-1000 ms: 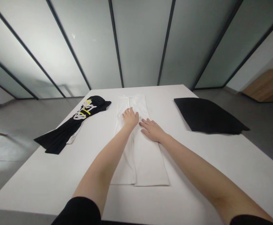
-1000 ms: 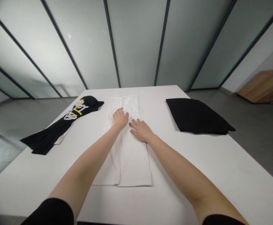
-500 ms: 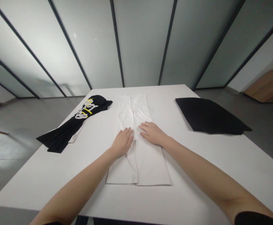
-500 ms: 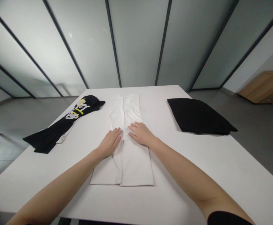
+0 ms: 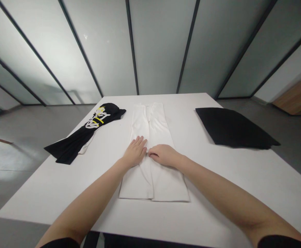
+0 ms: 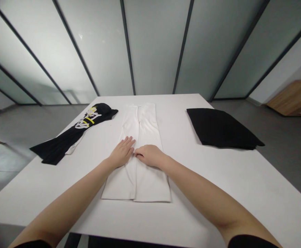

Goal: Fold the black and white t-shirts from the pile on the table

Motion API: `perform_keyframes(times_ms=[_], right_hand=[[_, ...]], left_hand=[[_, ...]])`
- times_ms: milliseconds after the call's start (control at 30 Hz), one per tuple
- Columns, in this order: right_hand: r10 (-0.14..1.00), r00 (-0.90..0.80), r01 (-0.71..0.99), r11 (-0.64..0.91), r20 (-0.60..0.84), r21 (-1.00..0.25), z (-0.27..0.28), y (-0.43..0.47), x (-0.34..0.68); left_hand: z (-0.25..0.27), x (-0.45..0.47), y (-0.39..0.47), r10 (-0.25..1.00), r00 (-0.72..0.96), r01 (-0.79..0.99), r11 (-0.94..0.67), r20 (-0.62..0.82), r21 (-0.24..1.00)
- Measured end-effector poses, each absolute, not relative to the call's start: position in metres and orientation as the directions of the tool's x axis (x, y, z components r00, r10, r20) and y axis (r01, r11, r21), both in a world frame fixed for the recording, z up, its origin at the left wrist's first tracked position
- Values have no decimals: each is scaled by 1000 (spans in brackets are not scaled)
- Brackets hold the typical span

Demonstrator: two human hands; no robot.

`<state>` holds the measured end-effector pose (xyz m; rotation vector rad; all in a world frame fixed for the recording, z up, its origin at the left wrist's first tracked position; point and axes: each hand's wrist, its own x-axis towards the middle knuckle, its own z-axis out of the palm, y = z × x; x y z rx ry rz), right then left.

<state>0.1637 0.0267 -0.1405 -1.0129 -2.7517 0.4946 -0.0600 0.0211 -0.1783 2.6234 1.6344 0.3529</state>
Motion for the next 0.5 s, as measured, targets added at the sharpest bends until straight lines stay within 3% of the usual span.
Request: perform_keyframes(times_ms=[200, 333, 500], right_hand=[[614, -784, 532, 742, 92, -408, -140, 21, 170], [591, -801, 491, 737, 91, -464, -142, 19, 170], [603, -793, 509, 735, 88, -449, -144, 20, 164]], left_hand=[[-176, -61, 25, 895, 387, 865, -436, 224, 250], [-179, -60, 25, 911, 379, 892, -407, 164, 198], [-174, -57, 23, 918, 385, 903, -396, 97, 168]])
